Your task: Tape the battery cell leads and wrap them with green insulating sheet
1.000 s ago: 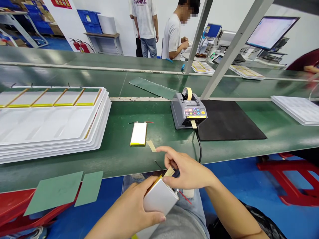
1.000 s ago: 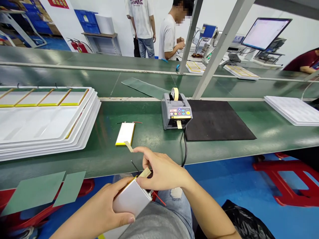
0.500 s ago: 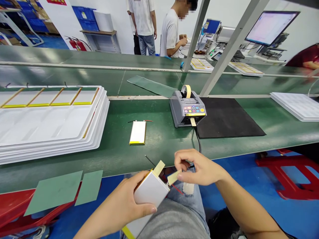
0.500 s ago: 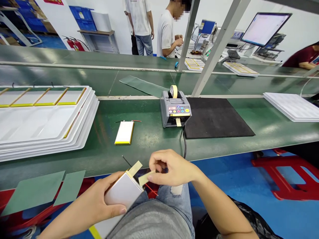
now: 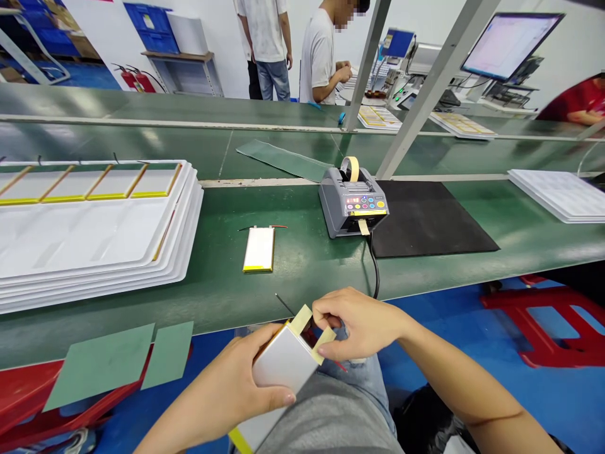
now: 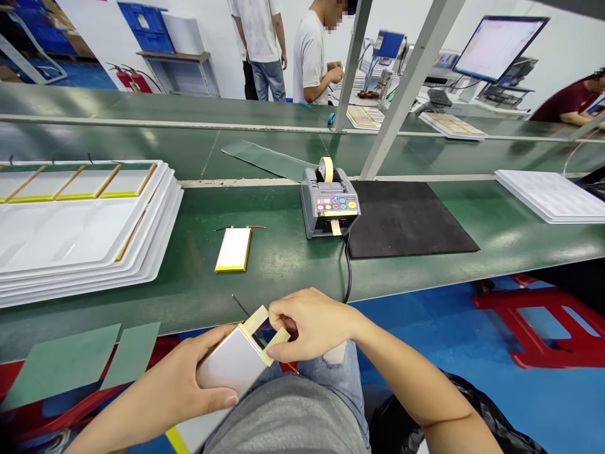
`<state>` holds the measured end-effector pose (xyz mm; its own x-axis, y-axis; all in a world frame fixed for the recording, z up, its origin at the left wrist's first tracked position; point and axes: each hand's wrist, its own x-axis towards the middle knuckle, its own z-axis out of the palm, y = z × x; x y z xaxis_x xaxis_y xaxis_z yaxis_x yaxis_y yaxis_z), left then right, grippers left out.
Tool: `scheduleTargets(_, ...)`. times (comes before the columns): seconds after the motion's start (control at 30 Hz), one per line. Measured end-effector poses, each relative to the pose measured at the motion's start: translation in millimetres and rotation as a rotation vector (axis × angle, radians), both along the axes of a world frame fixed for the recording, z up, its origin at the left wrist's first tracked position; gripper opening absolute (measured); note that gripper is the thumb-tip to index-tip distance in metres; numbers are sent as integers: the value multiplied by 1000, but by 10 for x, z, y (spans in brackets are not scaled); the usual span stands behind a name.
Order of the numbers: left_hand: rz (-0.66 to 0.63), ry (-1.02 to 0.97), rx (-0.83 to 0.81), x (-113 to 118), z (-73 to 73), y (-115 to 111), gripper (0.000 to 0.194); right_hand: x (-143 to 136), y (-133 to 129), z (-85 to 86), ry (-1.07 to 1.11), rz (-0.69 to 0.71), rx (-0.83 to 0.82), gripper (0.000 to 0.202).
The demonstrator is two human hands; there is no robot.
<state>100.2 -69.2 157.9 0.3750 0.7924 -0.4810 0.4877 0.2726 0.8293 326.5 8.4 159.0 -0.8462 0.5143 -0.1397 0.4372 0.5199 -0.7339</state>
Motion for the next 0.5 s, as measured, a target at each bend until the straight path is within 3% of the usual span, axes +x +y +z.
scheduleTargets(0.3,48,60,83,30,-47,-51,54,-36,-121,3,-107,-194,119,35)
scheduleTargets(0.4,92,153,95,61,-83,-76,50,-16,-164,-12,-2,-292,174,55)
scheduleTargets(0.5,122,312,159,91,-148,-116,43,-59,-232,-62,282,-417,299,40)
